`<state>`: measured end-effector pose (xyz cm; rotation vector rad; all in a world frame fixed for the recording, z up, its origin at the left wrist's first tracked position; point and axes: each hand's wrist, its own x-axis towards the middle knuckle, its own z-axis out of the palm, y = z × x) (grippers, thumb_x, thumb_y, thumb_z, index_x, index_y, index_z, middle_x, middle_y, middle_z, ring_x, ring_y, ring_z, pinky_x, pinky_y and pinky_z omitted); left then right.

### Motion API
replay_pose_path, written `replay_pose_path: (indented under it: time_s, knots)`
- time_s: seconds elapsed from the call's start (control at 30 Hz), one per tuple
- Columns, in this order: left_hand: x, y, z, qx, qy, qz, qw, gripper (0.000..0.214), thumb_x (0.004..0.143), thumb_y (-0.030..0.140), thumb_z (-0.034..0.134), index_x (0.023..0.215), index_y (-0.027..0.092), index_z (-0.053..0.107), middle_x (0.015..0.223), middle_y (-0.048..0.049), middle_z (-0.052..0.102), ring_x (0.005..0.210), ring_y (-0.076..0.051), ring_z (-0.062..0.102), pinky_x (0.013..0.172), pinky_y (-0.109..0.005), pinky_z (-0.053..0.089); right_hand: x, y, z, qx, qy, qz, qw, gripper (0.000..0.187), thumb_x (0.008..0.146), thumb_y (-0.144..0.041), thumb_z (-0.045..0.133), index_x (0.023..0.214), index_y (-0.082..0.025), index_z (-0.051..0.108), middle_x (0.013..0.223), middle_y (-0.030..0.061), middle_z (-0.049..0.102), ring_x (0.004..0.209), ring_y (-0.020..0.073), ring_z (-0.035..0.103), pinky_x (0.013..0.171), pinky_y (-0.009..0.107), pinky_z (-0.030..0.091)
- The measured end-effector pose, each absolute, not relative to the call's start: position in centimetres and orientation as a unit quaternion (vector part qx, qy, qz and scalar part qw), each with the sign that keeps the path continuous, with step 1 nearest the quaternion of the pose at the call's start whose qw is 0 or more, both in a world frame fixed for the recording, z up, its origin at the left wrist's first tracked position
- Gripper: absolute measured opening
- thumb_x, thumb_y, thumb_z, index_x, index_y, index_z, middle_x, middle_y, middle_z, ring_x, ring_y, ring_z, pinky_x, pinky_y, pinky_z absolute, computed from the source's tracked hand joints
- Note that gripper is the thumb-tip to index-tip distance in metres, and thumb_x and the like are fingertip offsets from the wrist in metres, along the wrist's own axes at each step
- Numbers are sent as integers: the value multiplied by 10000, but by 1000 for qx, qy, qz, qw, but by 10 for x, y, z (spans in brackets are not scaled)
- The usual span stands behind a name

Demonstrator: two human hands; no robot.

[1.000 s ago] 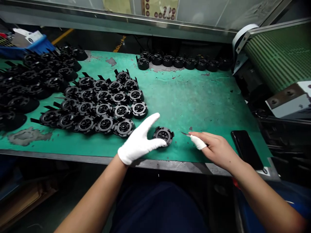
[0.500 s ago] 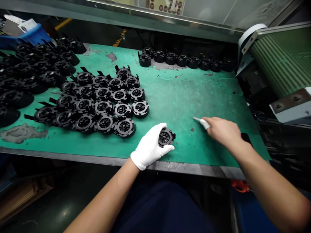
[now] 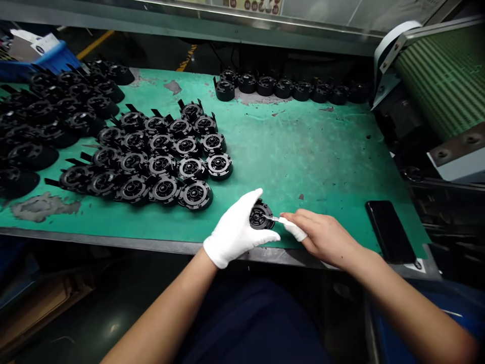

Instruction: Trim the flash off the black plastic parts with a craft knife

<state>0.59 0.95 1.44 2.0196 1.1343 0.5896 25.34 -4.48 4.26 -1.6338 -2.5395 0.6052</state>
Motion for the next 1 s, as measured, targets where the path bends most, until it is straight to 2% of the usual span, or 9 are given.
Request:
replay_pose_path:
  time_s: [0.13,0.4,0.6,1.0]
  knots:
    - [16,6,9,790,453,239,338,958,710,571,840,1478,192,410,1506,-140,517,1400,-297,505,1198,-458,407,253,-40,43,-535,-824,185,6,498,905,-105,464,1375,-211,593,1112,67,712,919,225,699,705,310,512]
    - [15,11,8,793,451,237,335,898,719,596,820,1445,232,437,1435,-123,574,1329,-317,569,1148,-477,459,252,-43,38,-532,-834,144,19,499,893,-105,481,1369,-209,590,1047,67,722,853,198,687,649,273,479]
    - [20,17,9,792,455,238,330,815,732,535,832,1412,249,487,1381,-110,611,1298,-329,590,1124,-496,477,249,-42,41,-541,-829,138,-7,535,870,-91,485,1381,-213,586,1060,63,719,847,199,682,628,274,454]
    - [18,12,3,785,457,249,337,862,692,561,858,1387,209,490,1324,-108,646,1229,-303,635,1100,-449,497,231,-50,52,-594,-791,126,-73,489,915,-133,452,1374,-234,589,1057,64,708,788,209,684,573,305,401]
